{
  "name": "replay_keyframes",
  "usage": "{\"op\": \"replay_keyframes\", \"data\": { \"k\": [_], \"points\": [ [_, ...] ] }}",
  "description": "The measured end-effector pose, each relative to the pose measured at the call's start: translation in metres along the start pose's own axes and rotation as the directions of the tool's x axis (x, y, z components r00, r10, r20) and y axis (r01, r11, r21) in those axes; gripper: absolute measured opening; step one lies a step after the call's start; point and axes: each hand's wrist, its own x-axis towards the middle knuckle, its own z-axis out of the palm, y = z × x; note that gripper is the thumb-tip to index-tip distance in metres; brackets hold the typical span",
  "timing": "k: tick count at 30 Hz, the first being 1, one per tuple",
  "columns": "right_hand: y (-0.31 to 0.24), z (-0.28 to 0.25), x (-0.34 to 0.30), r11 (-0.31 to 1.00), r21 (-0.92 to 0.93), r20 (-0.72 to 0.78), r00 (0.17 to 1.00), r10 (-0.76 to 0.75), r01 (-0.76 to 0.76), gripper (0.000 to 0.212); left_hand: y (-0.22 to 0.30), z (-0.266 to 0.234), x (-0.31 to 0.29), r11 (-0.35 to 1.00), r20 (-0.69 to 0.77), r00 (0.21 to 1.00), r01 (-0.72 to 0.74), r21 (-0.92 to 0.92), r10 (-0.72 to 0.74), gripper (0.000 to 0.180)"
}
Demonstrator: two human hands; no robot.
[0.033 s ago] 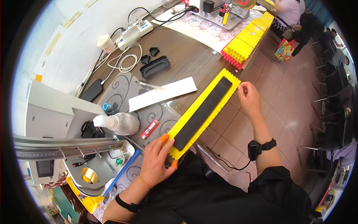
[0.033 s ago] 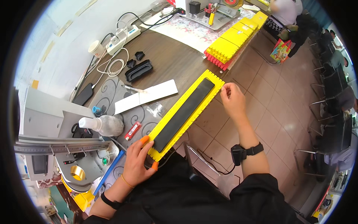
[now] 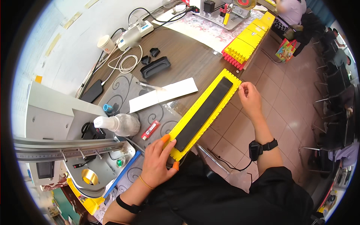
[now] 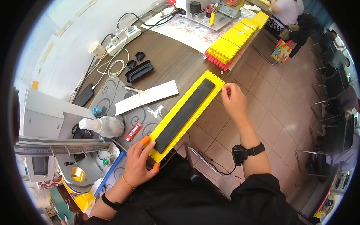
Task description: Assembling and labeling yellow plastic components, likely electronic parts or sensors, using a winding machine and manual marking.
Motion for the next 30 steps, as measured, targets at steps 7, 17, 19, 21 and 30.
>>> {"op": "replay_keyframes", "data": {
  "k": [7, 17, 19, 21, 30],
  "points": [
    [-0.003, -0.007, -0.003, 0.992, -0.111, 0.054, 0.997, -0.056, 0.062, 0.011, 0.0, 0.005, -0.001, 0.999, -0.023, 0.999, -0.023, 0.036, 0.024, 0.07],
    [0.015, 0.0, 0.002, 0.85, -0.311, -0.078, 0.88, -0.469, 0.425, 0.009, 0.001, 0.004, -0.001, 0.998, -0.069, 0.997, -0.036, 0.044, 0.039, 0.069],
    [0.013, -0.001, 0.002, 0.908, -0.218, -0.09, 0.919, -0.384, 0.358, 0.01, 0.002, 0.003, 0.0, 0.996, -0.073, 0.995, -0.066, 0.054, 0.069, 0.068],
    [0.012, -0.001, 0.006, 0.979, 0.007, -0.14, 0.969, -0.201, 0.204, 0.011, 0.002, 0.003, -0.001, 0.995, -0.091, 0.992, -0.08, 0.063, 0.086, 0.067],
    [0.08, -0.109, -0.028, 0.564, -0.758, 0.552, 0.785, 0.283, 0.329, 0.02, 0.001, 0.016, -0.012, 0.991, -0.171, 0.979, -0.096, 0.098, 0.112, 0.068]
  ]
}}
